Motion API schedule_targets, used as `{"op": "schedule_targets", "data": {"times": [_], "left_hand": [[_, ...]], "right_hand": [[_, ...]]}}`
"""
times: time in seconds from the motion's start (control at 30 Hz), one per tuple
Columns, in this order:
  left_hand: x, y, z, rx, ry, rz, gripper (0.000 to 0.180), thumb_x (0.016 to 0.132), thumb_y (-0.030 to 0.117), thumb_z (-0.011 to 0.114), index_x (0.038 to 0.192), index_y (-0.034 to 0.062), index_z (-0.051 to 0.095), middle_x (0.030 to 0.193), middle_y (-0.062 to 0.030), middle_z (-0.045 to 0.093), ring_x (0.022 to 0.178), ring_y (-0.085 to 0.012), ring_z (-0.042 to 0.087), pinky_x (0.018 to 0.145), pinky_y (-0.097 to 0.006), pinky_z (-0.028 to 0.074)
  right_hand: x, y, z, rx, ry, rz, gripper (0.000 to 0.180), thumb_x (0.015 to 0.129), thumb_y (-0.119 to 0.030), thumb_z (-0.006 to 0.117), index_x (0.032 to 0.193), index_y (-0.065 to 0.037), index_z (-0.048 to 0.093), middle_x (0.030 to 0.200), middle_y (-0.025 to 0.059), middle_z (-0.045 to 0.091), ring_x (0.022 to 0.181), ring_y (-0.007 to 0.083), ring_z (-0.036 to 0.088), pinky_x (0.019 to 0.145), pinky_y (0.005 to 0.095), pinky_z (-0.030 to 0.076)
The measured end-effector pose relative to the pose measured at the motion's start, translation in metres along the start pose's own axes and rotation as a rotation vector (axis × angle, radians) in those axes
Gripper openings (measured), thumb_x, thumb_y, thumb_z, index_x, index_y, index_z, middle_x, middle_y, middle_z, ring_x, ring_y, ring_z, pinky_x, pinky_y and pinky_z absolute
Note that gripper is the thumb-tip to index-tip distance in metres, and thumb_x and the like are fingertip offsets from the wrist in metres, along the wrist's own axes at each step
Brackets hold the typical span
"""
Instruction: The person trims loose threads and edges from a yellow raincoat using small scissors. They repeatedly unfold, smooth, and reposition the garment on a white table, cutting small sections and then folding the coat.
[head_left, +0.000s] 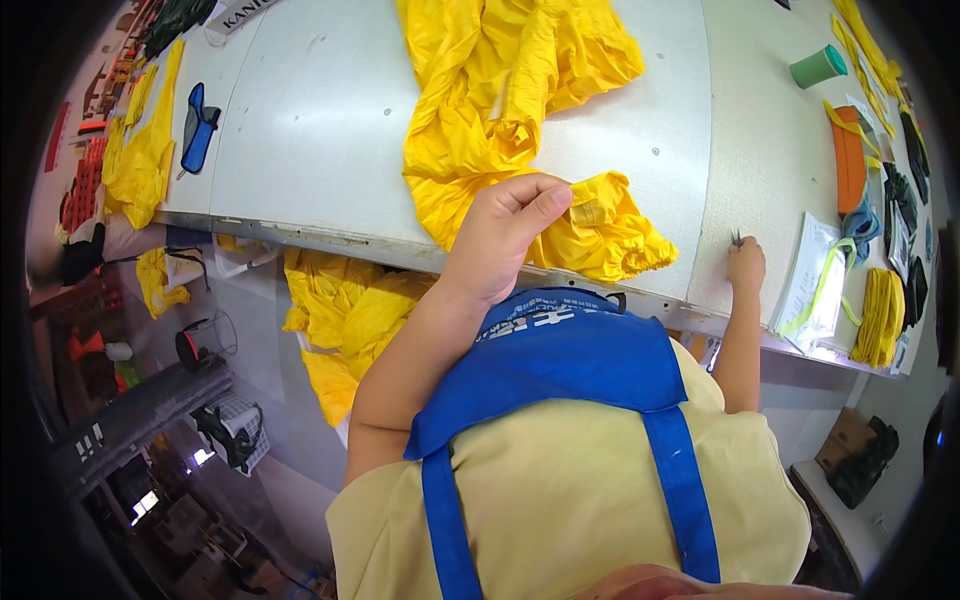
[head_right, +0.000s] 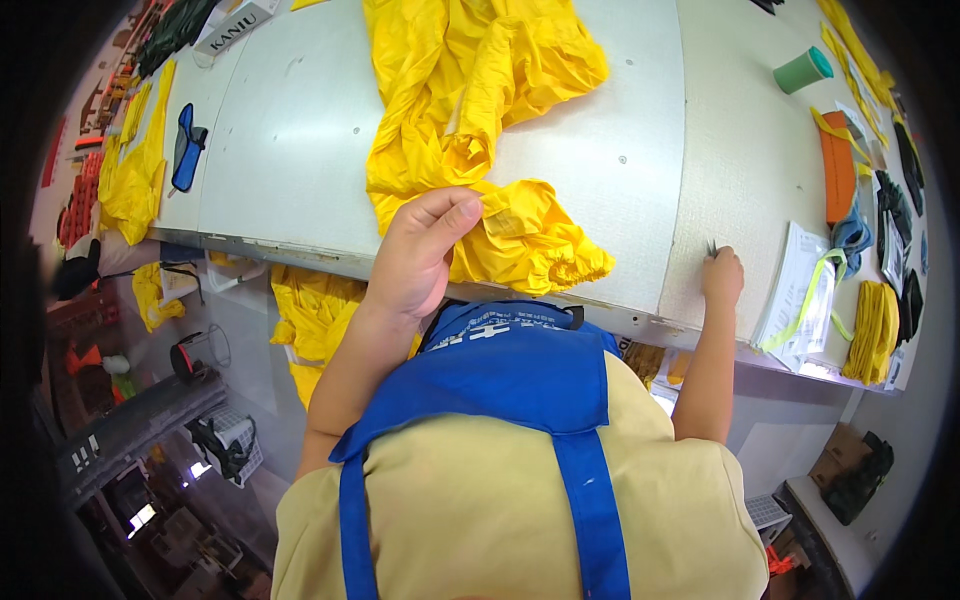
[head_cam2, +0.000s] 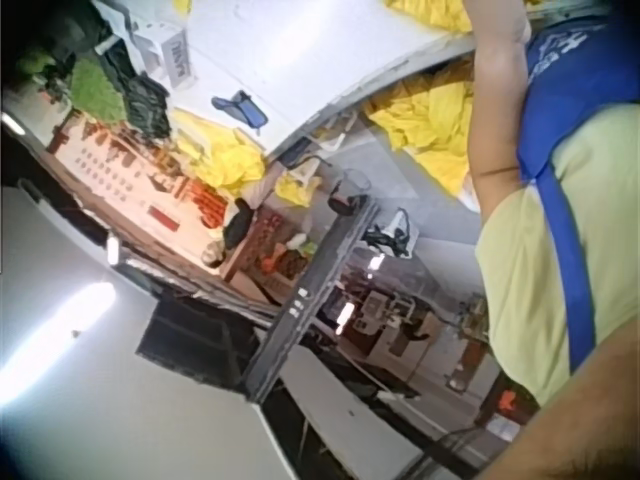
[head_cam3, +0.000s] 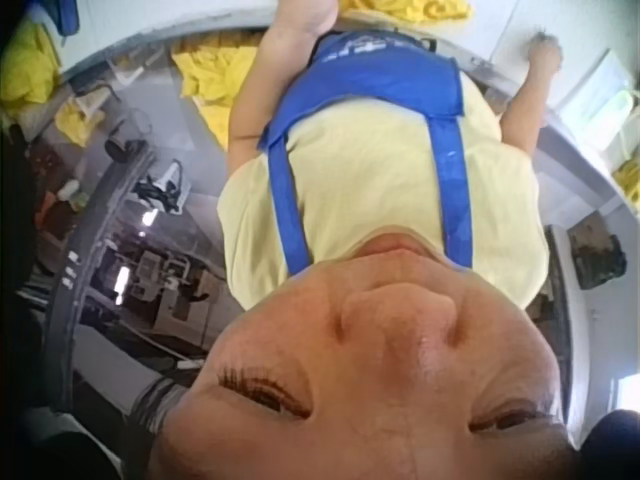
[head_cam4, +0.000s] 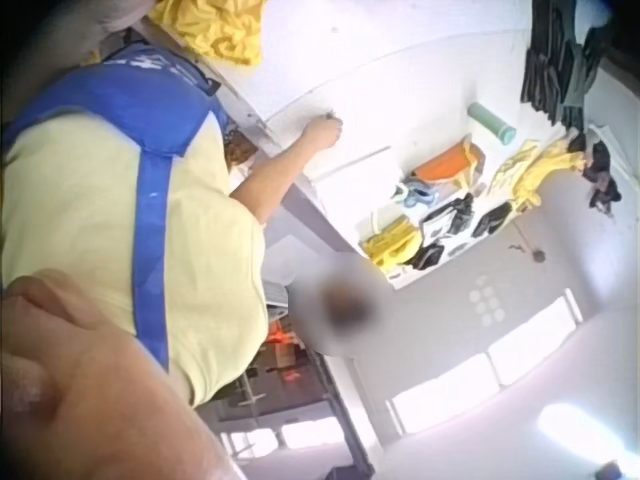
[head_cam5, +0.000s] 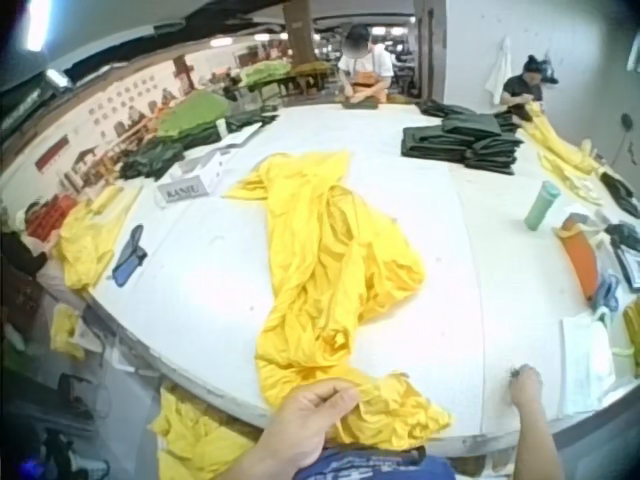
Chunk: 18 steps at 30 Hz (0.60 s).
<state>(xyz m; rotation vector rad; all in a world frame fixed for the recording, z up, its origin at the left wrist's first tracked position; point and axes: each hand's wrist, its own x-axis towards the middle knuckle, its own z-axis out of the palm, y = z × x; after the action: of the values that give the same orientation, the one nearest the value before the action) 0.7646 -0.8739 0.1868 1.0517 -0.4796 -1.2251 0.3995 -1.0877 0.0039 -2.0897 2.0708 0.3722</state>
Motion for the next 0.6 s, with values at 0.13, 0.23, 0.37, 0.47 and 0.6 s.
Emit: {"op": "schedule_targets", "data": {"times": [0.13,0.23,0.37,0.47,0.6], "left_hand": [[0.005,-0.004,0.005,-0.007,0.025,-0.031,0.018,0.089,0.014,0.062,0.093,-0.0031,0.064,0.084,0.0006,0.060,0.079,-0.0057,0.050,0.075,-0.020,0.040],[0.009,-0.006,0.008,-0.009,0.047,-0.052,0.018,0.089,0.014,0.063,0.094,-0.0030,0.065,0.085,-0.0001,0.061,0.081,-0.0063,0.052,0.076,-0.021,0.041],[0.010,-0.004,0.009,-0.034,0.063,-0.031,0.019,0.088,0.015,0.063,0.095,-0.0025,0.065,0.087,-0.0006,0.062,0.082,-0.0069,0.053,0.077,-0.021,0.041],[0.008,-0.004,0.005,-0.056,0.065,-0.016,0.019,0.088,0.015,0.063,0.095,-0.0023,0.065,0.088,-0.0008,0.062,0.083,-0.0069,0.053,0.078,-0.021,0.041],[0.007,-0.004,0.003,-0.074,0.068,0.016,0.019,0.088,0.015,0.063,0.095,-0.0023,0.065,0.088,-0.0012,0.062,0.082,-0.0066,0.053,0.077,-0.021,0.042]], "right_hand": [[-0.009,-0.033,-0.031,0.741,0.159,-0.049,0.026,0.088,-0.010,0.052,0.113,-0.003,0.057,0.096,0.0139,0.061,0.075,0.0160,0.060,0.065,0.0261,0.048],[-0.076,-0.114,-0.124,1.172,0.154,-0.395,0.028,0.090,-0.008,0.051,0.117,-0.003,0.056,0.085,0.0084,0.061,0.067,0.0117,0.053,0.059,0.0228,0.044],[-0.143,-0.171,-0.183,0.775,0.228,-1.201,0.038,0.081,-0.009,0.064,0.118,-0.006,0.058,0.079,0.0098,0.059,0.068,0.0196,0.056,0.060,0.0295,0.046],[-0.155,-0.188,-0.187,0.683,0.167,-1.209,0.035,0.075,-0.012,0.070,0.107,-0.004,0.060,0.077,0.0098,0.059,0.069,0.0234,0.059,0.061,0.0321,0.048],[-0.156,-0.195,-0.185,0.708,0.234,-1.172,0.029,0.074,-0.015,0.073,0.095,-0.002,0.059,0.077,0.0090,0.060,0.067,0.0237,0.061,0.059,0.0312,0.050]]}}
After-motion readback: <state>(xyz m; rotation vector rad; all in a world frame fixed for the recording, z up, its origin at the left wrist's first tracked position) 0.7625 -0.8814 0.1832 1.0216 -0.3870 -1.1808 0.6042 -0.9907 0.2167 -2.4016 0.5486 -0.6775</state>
